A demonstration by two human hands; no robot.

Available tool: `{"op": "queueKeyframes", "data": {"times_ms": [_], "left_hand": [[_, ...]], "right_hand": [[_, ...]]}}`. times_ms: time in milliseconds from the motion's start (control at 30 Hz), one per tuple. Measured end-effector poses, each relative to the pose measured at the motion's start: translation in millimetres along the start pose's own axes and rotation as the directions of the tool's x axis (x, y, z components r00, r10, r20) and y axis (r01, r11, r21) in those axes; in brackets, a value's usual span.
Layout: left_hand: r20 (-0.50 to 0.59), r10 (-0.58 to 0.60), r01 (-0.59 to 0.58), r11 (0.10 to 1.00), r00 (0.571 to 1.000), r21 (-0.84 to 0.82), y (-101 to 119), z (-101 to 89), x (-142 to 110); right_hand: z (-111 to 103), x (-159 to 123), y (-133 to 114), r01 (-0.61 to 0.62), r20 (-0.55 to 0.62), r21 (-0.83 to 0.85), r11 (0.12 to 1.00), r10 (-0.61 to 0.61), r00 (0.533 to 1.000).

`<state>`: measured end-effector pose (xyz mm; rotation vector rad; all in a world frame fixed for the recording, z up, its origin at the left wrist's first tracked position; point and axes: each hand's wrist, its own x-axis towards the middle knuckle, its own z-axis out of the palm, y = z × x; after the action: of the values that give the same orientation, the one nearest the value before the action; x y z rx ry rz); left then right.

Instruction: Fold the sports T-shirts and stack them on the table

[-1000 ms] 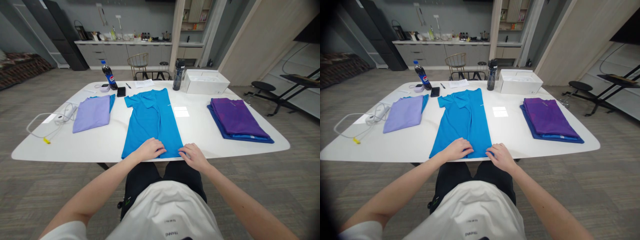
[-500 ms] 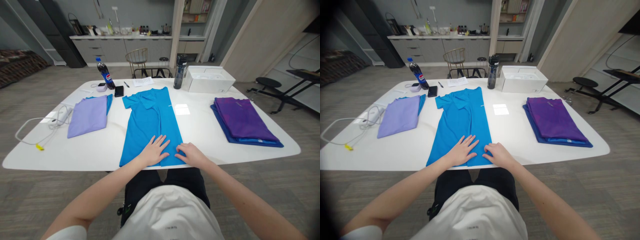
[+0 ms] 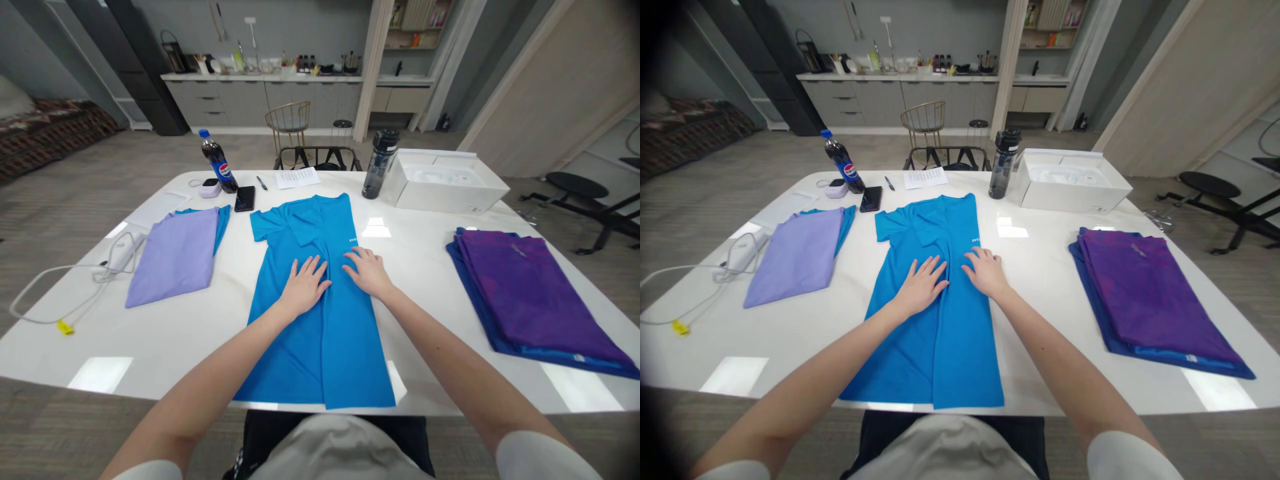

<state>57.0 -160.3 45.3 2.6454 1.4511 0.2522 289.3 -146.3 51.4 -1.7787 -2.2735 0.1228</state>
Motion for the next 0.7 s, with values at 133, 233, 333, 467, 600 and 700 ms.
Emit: {"op": "queueKeyframes", "data": {"times_ms": [133, 233, 333, 467, 600, 700], "left_hand": [[0.026, -0.038, 0.039, 0.999, 0.999, -0.010, -41, 3.6, 30], [0.061, -0.040, 0.041, 0.999, 0.997, -0.019, -67, 5.3, 38], [0.043, 0.021, -0.019, 0.999, 0.999, -0.047, -88, 2.1, 42], [-0.104, -0.134, 0.128, 0.990, 0.986, -0.059, -131, -13.6, 64], [-0.163, -0.522, 0.520, 0.852, 0.837, -0.059, -202, -24.9, 103], [-0.112, -0.638, 0.635, 0.770, 0.762, -0.060, -246, -23.3, 120]], "right_hand": [[11, 27, 10, 0.059, 0.041, -0.049, 0.997, -0.057, 0.998], [16, 33, 12, 0.123, 0.018, -0.060, 0.991, -0.122, 0.992], [16, 43, 15, 0.129, 0.012, -0.023, 0.991, -0.129, 0.992], [17, 78, 11, 0.070, -0.005, 0.060, 0.996, -0.070, 0.998], [28, 129, -13, 0.101, -0.045, 0.132, 0.986, -0.096, 0.994], [41, 178, -42, 0.146, -0.005, 0.181, 0.973, -0.147, 0.989]]}}
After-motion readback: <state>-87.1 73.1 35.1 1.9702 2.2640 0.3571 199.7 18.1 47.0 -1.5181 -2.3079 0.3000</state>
